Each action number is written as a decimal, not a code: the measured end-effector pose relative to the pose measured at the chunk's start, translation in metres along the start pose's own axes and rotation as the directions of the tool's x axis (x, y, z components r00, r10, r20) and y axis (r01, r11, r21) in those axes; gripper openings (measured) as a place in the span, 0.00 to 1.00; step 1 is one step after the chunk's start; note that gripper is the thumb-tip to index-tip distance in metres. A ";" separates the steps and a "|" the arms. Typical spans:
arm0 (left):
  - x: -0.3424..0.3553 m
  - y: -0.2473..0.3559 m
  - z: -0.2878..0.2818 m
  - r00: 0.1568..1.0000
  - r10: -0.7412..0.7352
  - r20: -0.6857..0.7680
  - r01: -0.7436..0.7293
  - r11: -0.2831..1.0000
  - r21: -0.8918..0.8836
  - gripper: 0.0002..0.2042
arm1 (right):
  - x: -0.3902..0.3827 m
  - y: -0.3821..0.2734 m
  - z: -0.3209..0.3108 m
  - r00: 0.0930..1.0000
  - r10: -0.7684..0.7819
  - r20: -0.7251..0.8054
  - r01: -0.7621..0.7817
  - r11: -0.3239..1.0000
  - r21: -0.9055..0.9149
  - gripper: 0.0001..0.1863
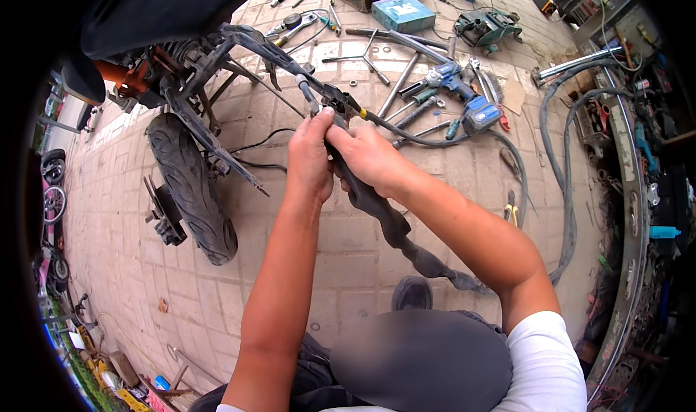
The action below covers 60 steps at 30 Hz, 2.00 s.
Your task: The person uses pliers to cut a wire and then welds a metal component onto a motorcycle frame while working in an outdoor shop area.
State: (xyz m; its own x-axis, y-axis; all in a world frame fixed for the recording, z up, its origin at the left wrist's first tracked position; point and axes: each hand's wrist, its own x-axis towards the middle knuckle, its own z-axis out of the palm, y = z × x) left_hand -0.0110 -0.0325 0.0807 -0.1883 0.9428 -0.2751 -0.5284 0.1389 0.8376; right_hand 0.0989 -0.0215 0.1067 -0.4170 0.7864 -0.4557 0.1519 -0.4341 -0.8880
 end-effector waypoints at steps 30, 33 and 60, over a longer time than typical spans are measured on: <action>-0.002 0.005 -0.015 0.993 -0.070 0.091 0.068 0.997 0.026 0.10 | 0.002 0.012 0.011 0.988 -0.130 -0.086 0.115 0.980 -0.163 0.26; -0.002 0.004 -0.018 0.993 -0.078 0.088 0.076 0.997 0.028 0.10 | 0.002 0.012 0.012 0.989 -0.120 -0.081 0.107 0.983 -0.150 0.26; -0.022 -0.029 -0.062 0.989 -0.038 -0.146 0.049 0.996 0.078 0.06 | -0.011 0.099 0.036 0.958 -0.281 0.056 0.286 0.939 -0.188 0.39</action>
State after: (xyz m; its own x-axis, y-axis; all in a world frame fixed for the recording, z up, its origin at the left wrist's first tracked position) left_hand -0.0426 -0.0760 0.0332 -0.2870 0.8826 -0.3723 -0.4711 0.2083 0.8571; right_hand 0.0863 -0.0889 0.0264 -0.4921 0.8509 -0.1838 0.1922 -0.0998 -0.9763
